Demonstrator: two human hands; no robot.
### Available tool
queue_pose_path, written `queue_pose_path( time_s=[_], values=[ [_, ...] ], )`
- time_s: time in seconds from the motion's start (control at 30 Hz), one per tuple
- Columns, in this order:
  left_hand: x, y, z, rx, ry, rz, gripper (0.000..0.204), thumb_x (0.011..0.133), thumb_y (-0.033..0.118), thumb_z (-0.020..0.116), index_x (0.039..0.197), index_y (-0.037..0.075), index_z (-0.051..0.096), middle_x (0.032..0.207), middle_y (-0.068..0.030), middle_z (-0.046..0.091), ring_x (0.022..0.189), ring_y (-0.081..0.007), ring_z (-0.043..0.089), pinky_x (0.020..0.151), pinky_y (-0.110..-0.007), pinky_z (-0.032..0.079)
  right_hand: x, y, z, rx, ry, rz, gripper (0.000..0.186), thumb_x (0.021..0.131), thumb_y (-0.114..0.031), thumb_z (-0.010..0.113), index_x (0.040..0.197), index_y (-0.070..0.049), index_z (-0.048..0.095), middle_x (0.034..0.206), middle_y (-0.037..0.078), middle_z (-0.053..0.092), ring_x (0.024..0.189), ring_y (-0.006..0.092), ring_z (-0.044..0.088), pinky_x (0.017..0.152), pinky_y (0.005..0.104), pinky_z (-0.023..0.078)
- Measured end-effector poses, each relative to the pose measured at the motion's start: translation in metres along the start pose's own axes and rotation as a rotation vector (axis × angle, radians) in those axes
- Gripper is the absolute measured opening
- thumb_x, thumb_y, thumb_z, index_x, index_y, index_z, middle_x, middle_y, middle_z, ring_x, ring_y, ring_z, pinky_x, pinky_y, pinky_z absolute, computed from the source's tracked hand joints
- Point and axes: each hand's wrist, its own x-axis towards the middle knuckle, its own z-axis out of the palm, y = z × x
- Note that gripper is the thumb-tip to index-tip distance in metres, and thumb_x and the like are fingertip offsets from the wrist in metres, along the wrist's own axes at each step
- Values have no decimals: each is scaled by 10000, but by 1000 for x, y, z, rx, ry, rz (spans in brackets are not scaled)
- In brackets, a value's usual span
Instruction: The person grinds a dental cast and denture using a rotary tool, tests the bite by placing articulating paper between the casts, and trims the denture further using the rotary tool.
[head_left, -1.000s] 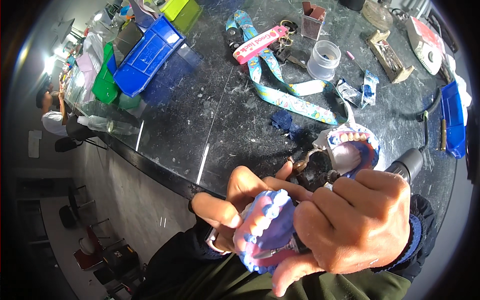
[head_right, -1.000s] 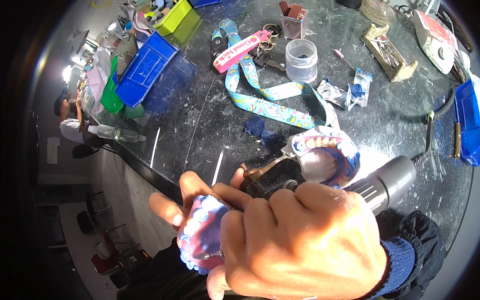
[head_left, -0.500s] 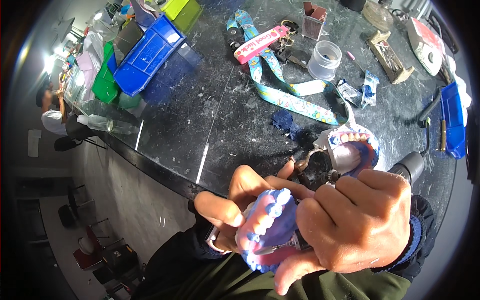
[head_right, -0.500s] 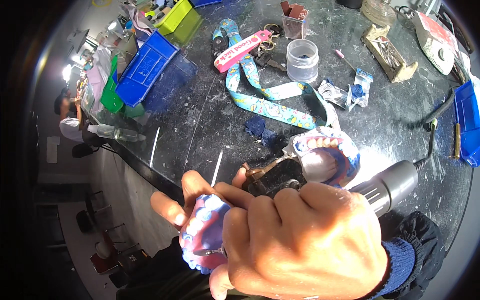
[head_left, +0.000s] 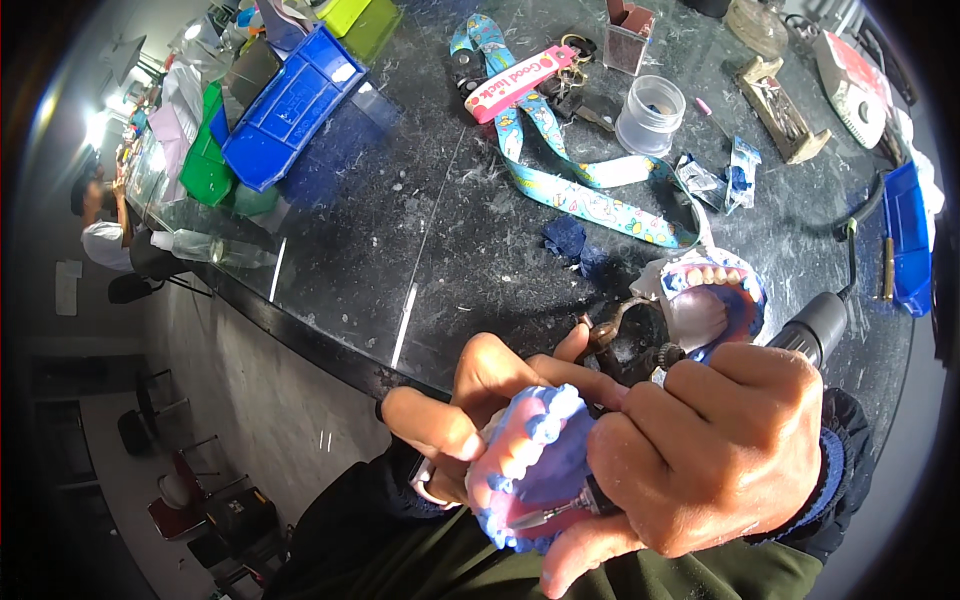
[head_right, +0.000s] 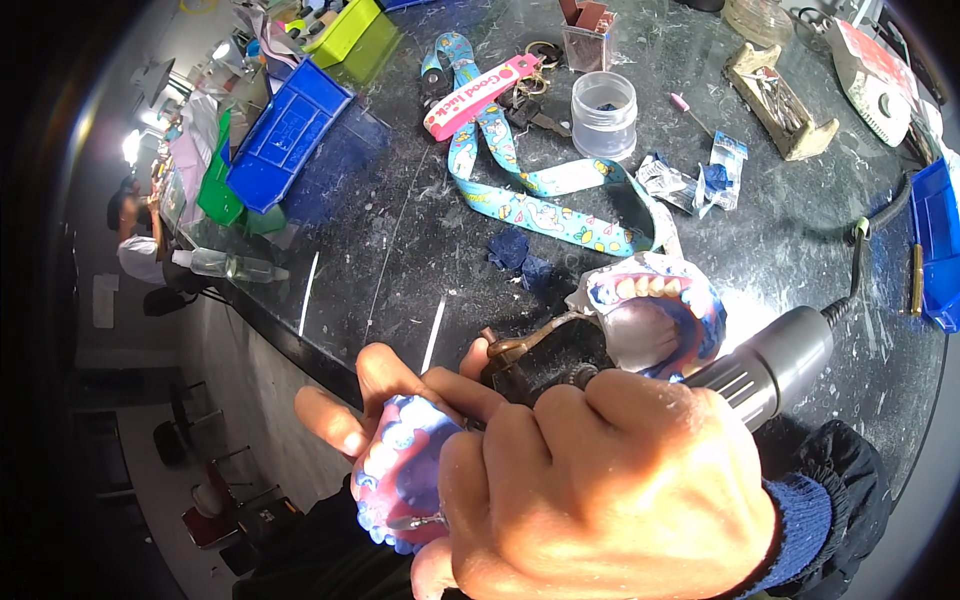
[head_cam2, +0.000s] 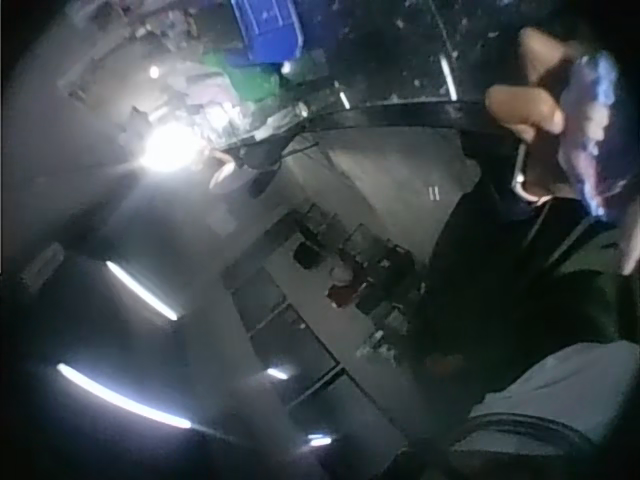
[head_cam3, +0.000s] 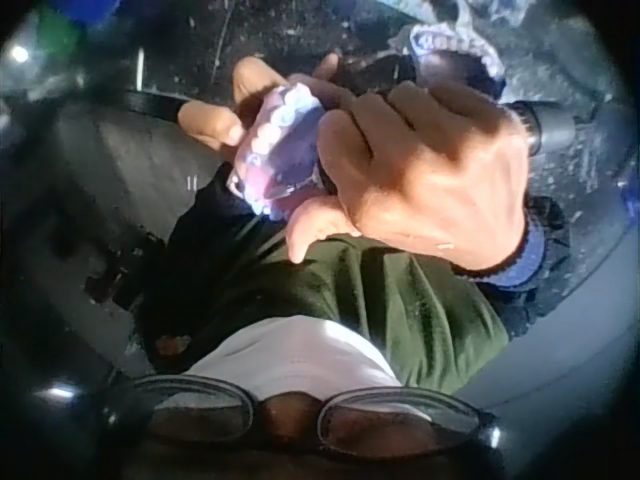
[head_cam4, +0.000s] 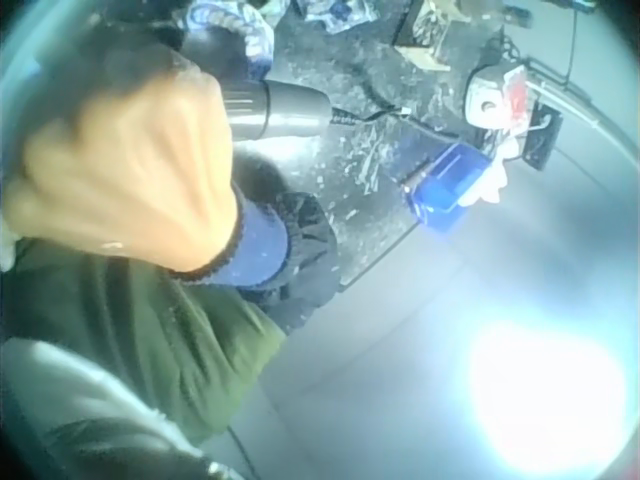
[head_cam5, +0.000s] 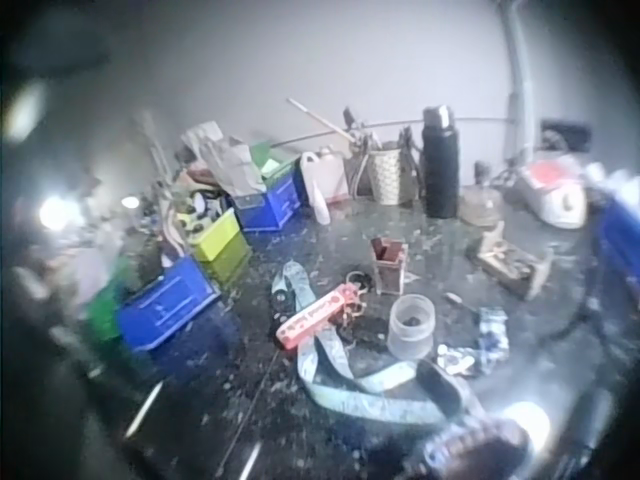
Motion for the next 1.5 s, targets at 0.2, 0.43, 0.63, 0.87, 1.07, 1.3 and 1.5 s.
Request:
queue_pose_path(
  time_s=[0.2, 0.43, 0.63, 0.87, 1.07, 1.3, 1.5],
  values=[
    [-3, 0, 8, 4, 77, 14, 432, 798, 67, 705, 976, 174, 326, 795, -231, 439, 764, -514, 623, 920, -653, 415, 0, -1, -7, -26, -27, -28, 697, 628, -778, 527, 487, -110, 387, 448, -43, 331, 347, 97, 342, 359, 241, 211],
    [-3, -2, 18, -61, 186, 57, 385, 832, 17, 649, 959, 170, 320, 759, -222, 437, 734, -496, 632, 898, -634, 447, 1, 0, -3, -6, -11, -24, 693, 635, -768, 530, 482, -116, 351, 452, -43, 298, 351, 100, 327, 359, 246, 195],
    [-10, -2, 8, 18, 121, -2, 399, 829, 16, 652, 954, 200, 322, 783, -230, 442, 757, -502, 629, 915, -643, 425, 2, 2, -5, -16, -47, -24, 697, 638, -767, 528, 480, -117, 335, 454, -38, 297, 351, 99, 323, 364, 247, 191],
    [-5, 13, -10, 149, -124, -84, 430, 819, 22, 670, 948, 234, 319, 812, -224, 439, 818, -523, 617, 956, -663, 371, 2, 0, -8, -13, -37, -27, 708, 633, -780, 522, 487, -110, 347, 455, -37, 292, 351, 102, 326, 364, 249, 199],
    [-5, -6, 9, -101, 99, 17, 420, 824, 25, 667, 960, 223, 322, 831, -217, 437, 837, -523, 614, 972, -654, 361, 0, 1, -2, -37, -35, 6, 704, 633, -780, 523, 495, -110, 359, 455, -35, 297, 350, 107, 339, 361, 255, 219],
    [-6, 0, -5, 43, -71, -50, 482, 778, 54, 729, 982, 204, 319, 840, -202, 449, 851, -514, 617, 979, -635, 371, 3, 2, -8, -40, -17, -24, 707, 637, -778, 529, 502, -104, 366, 456, -36, 309, 351, 106, 345, 358, 249, 220],
    [10, -3, -7, 8, -173, 114, 663, 682, 95, 815, 1073, 127, 280, 1193, -293, 487, 851, -352, 656, 951, -498, 465, 2, 18, -11, 32, 180, 68, 697, 514, -743, 683, 523, -103, 407, 443, -30, 399, 337, 118, 382, 360, 249, 277]
  ],
)
